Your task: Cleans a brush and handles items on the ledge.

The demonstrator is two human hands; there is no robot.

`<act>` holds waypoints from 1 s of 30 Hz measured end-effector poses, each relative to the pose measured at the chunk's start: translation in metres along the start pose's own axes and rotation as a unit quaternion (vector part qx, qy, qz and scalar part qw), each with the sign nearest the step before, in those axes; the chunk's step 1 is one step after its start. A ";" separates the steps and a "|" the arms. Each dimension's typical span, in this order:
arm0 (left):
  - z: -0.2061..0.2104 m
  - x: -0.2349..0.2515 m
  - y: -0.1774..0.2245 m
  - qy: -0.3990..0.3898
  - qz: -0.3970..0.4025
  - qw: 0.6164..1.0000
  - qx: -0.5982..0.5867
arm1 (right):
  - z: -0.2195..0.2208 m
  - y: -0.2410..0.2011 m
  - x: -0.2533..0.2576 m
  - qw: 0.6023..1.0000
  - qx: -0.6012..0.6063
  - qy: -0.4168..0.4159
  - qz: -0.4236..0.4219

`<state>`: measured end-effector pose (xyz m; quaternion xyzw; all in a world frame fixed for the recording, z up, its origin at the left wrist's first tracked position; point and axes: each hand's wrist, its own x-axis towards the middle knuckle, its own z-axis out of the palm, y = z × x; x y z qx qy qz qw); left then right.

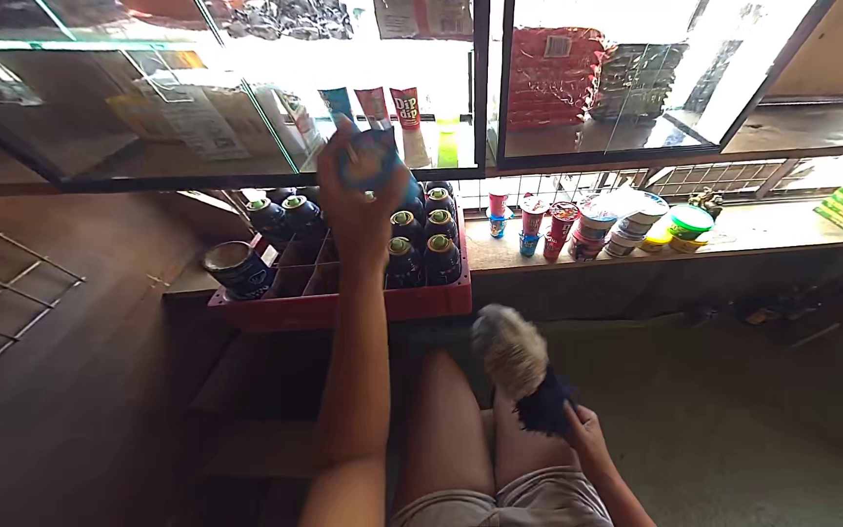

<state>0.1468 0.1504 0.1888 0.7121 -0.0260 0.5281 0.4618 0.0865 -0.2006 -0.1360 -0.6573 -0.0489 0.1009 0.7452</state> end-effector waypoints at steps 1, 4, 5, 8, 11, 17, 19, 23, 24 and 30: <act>-0.005 -0.044 0.012 -0.045 -0.007 0.999 0.011 | -0.005 -0.007 0.001 0.999 0.033 0.021 0.006; -0.002 -0.170 -0.001 -0.174 -0.017 0.984 -0.019 | -0.017 -0.044 0.000 0.997 0.058 0.035 -0.046; 0.002 -0.205 -0.007 -0.213 -0.063 0.974 -0.042 | -0.019 -0.059 -0.001 0.995 0.044 0.019 -0.082; 0.002 -0.267 0.013 -0.203 -0.271 0.938 -0.068 | -0.027 -0.085 -0.005 0.978 -0.095 -0.076 -0.167; -0.003 -0.292 0.017 -0.156 -0.319 0.923 -0.150 | -0.032 -0.085 0.003 0.907 -0.350 -0.054 -0.226; -0.020 -0.284 0.015 -0.124 -0.306 0.939 -0.091 | -0.024 -0.120 0.013 0.900 -0.335 0.052 -0.273; -0.028 -0.289 0.005 -0.097 -0.304 0.945 -0.073 | -0.011 -0.126 0.002 0.934 -0.228 -0.067 -0.265; -0.026 -0.289 0.014 -0.049 -0.272 0.941 -0.194 | -0.003 -0.102 0.013 0.864 -0.409 -0.043 -0.290; -0.025 -0.285 0.023 -0.054 -0.248 0.940 -0.228 | -0.005 -0.099 0.018 0.824 -0.491 0.004 -0.283; -0.026 -0.269 0.033 -0.069 -0.135 0.969 -0.192 | -0.026 -0.106 0.013 0.856 -0.477 -0.137 -0.143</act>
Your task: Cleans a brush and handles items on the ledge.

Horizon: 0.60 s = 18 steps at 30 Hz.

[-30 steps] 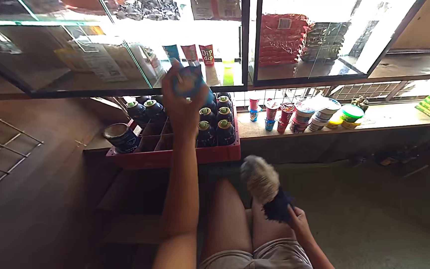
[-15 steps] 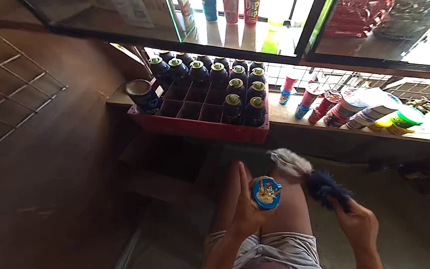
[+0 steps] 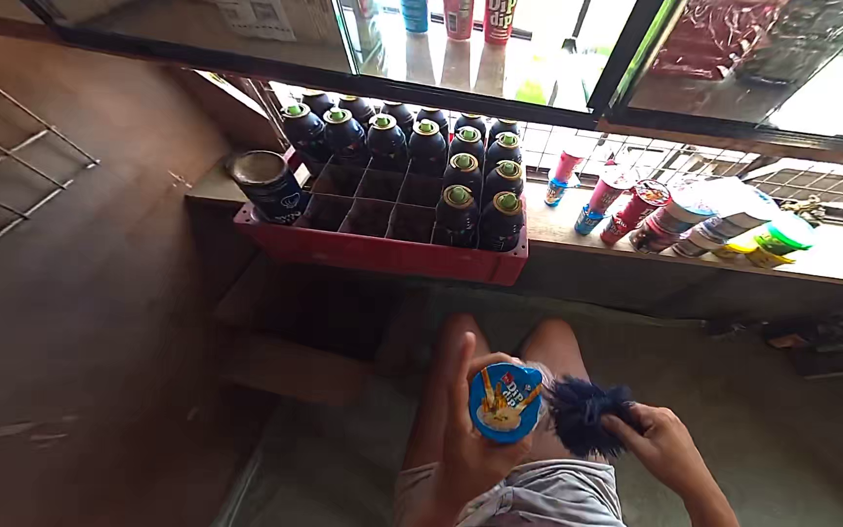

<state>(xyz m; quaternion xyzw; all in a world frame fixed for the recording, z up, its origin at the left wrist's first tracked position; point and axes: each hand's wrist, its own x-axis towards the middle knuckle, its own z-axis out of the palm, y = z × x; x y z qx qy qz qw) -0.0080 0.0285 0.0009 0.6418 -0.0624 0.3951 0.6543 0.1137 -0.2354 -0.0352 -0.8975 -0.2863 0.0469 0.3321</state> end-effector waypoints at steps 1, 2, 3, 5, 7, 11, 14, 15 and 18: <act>-0.001 -0.002 -0.005 -0.018 -0.011 1.000 0.022 | -0.001 0.000 -0.002 0.996 0.088 0.009 -0.004; -0.001 -0.004 -0.009 -0.038 -0.019 0.999 0.023 | -0.001 -0.003 -0.003 0.984 0.174 0.042 0.000; 0.001 -0.005 -0.010 -0.055 -0.026 0.998 0.017 | -0.002 -0.006 -0.002 0.967 0.237 0.090 0.012; 0.008 -0.008 -0.007 -0.071 -0.030 0.997 -0.001 | -0.003 -0.010 0.001 0.943 0.279 0.176 0.055; 0.015 -0.009 -0.007 -0.057 -0.016 0.998 -0.015 | -0.011 -0.010 0.002 0.975 0.130 0.163 0.073; 0.016 -0.005 -0.002 -0.043 -0.002 0.999 0.008 | -0.006 -0.007 -0.006 0.987 0.153 0.000 0.048; 0.011 -0.005 0.002 -0.048 0.008 0.999 -0.003 | 0.004 -0.011 -0.007 0.929 0.345 0.113 0.071; 0.010 -0.007 0.002 -0.046 0.003 0.999 -0.003 | 0.003 -0.014 -0.005 0.897 0.405 0.155 0.088; 0.005 -0.015 -0.005 -0.037 -0.044 0.996 0.065 | -0.011 -0.016 -0.007 0.848 0.503 0.158 0.055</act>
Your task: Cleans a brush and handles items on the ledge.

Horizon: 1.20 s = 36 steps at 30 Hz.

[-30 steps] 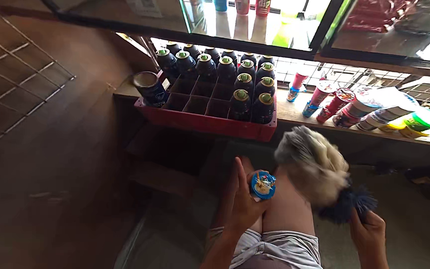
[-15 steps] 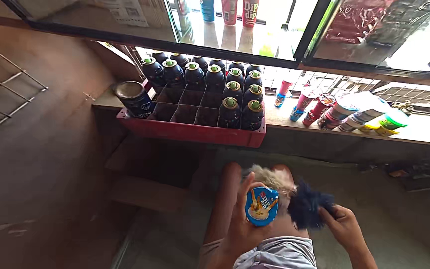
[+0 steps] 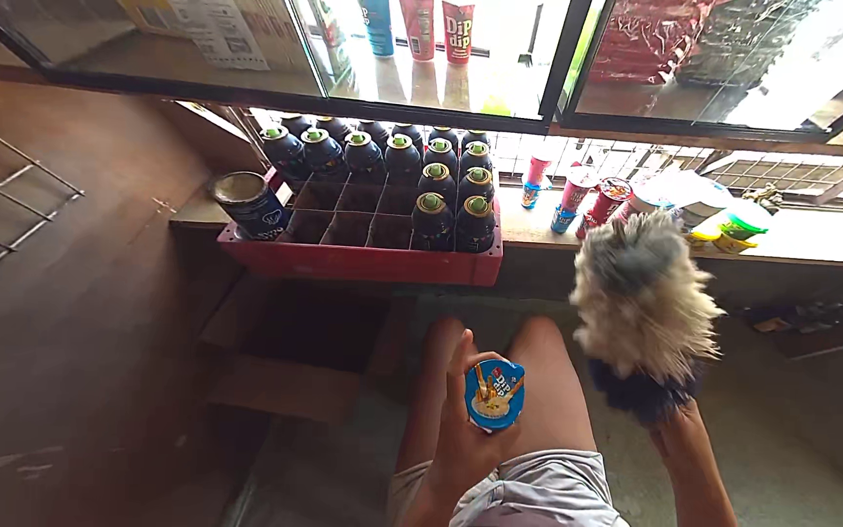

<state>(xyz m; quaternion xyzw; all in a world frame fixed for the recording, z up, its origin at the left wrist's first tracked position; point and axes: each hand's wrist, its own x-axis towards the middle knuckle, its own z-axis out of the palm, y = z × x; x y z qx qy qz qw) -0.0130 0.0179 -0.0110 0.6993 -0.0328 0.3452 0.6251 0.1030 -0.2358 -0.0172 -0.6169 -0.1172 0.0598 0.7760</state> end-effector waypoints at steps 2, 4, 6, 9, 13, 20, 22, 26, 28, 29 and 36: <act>0.001 -0.004 -0.002 0.006 -0.044 0.998 0.042 | -0.013 -0.002 0.000 0.989 -0.090 -0.109 -0.041; 0.003 -0.005 0.001 0.006 -0.084 0.996 0.028 | -0.020 0.004 0.005 0.952 -0.262 -0.122 -0.099; 0.010 -0.006 0.003 0.008 -0.105 0.994 -0.004 | -0.020 0.012 0.007 0.893 -0.429 -0.017 -0.134; 0.016 -0.003 0.002 0.000 -0.104 0.995 -0.009 | -0.022 0.013 0.010 0.918 -0.368 0.025 -0.143; 0.012 -0.001 -0.002 0.021 -0.149 0.986 -0.067 | -0.022 0.008 0.009 0.956 -0.182 -0.208 -0.102; 0.018 0.004 0.002 -0.002 -0.114 0.993 0.006 | -0.023 0.014 0.016 0.941 -0.308 0.006 -0.144; 0.017 -0.001 -0.004 -0.001 -0.126 0.992 -0.017 | -0.025 0.011 0.013 0.970 -0.175 -0.119 -0.120; 0.021 0.000 0.003 -0.016 -0.145 0.989 -0.022 | -0.033 0.020 0.017 0.906 -0.398 -0.068 -0.125; 0.027 0.006 0.007 -0.032 -0.159 0.986 -0.026 | -0.033 0.014 0.020 0.858 -0.494 0.029 -0.140; 0.028 0.007 0.007 -0.041 -0.155 0.987 -0.032 | -0.035 0.012 0.020 0.868 -0.473 0.043 -0.146; 0.027 0.004 0.004 -0.040 -0.174 0.983 -0.032 | -0.044 0.012 0.017 0.919 -0.366 -0.072 -0.130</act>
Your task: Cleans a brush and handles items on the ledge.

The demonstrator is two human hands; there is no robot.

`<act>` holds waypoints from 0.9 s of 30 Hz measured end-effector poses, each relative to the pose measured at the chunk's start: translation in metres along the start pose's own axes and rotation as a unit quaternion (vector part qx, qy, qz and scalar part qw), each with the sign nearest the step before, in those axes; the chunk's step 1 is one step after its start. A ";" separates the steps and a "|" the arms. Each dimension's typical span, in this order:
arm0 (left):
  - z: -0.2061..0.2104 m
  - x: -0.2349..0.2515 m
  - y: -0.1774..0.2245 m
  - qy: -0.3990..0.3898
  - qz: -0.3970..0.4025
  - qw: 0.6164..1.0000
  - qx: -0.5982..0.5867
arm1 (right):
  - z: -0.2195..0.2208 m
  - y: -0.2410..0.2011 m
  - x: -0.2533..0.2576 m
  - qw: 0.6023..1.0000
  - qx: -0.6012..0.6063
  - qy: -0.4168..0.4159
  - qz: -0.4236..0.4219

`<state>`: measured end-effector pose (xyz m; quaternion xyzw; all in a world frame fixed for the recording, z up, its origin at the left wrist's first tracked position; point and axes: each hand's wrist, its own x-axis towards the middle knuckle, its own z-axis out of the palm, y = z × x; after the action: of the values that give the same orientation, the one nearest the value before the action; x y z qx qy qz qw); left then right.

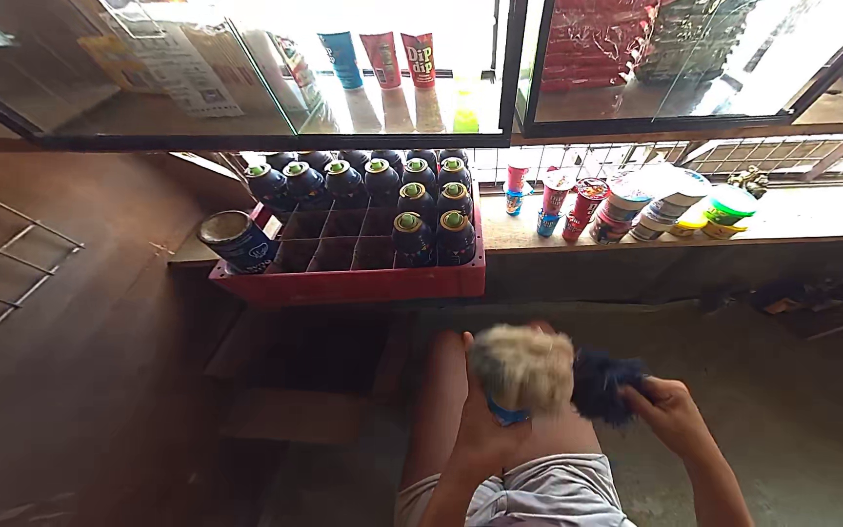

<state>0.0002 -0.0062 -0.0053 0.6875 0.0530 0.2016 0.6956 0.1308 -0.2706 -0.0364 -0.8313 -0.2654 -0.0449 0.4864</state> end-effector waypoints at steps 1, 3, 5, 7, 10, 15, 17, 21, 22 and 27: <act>0.002 0.001 0.000 -0.015 -0.021 1.000 -0.014 | -0.001 0.000 0.000 0.994 -0.103 0.039 0.017; 0.005 0.004 -0.003 -0.036 -0.030 0.998 -0.048 | -0.005 -0.001 0.003 0.979 -0.177 0.093 0.033; 0.006 0.003 -0.006 -0.039 -0.023 0.998 -0.039 | -0.007 -0.003 0.000 0.995 -0.024 0.095 0.024; 0.005 -0.002 -0.005 -0.025 -0.009 1.000 -0.005 | -0.004 -0.006 -0.006 0.984 0.179 0.005 0.008; 0.007 -0.004 -0.007 -0.008 0.002 1.000 -0.023 | 0.006 0.000 -0.005 0.999 0.038 -0.016 0.013; 0.019 0.011 -0.002 -0.008 -0.033 0.989 -0.146 | 0.030 0.013 -0.003 0.968 -0.220 0.059 0.108; 0.022 0.019 -0.003 -0.007 -0.031 0.988 -0.150 | 0.049 0.024 -0.013 0.985 -0.140 0.019 0.095; 0.030 0.056 -0.005 -0.029 -0.053 0.979 -0.193 | 0.107 0.043 -0.053 0.999 -0.026 -0.029 -0.021; 0.033 0.069 -0.006 -0.037 -0.063 0.978 -0.197 | 0.119 0.045 -0.063 0.997 -0.027 -0.033 -0.057; 0.054 0.150 -0.015 -0.003 -0.092 0.986 -0.137 | 0.136 0.050 -0.066 0.988 -0.107 -0.022 -0.106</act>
<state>0.1590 -0.0029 0.0131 0.5787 0.0856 0.1401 0.7988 0.0741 -0.2033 -0.1688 -0.8464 -0.3562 -0.1058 0.3815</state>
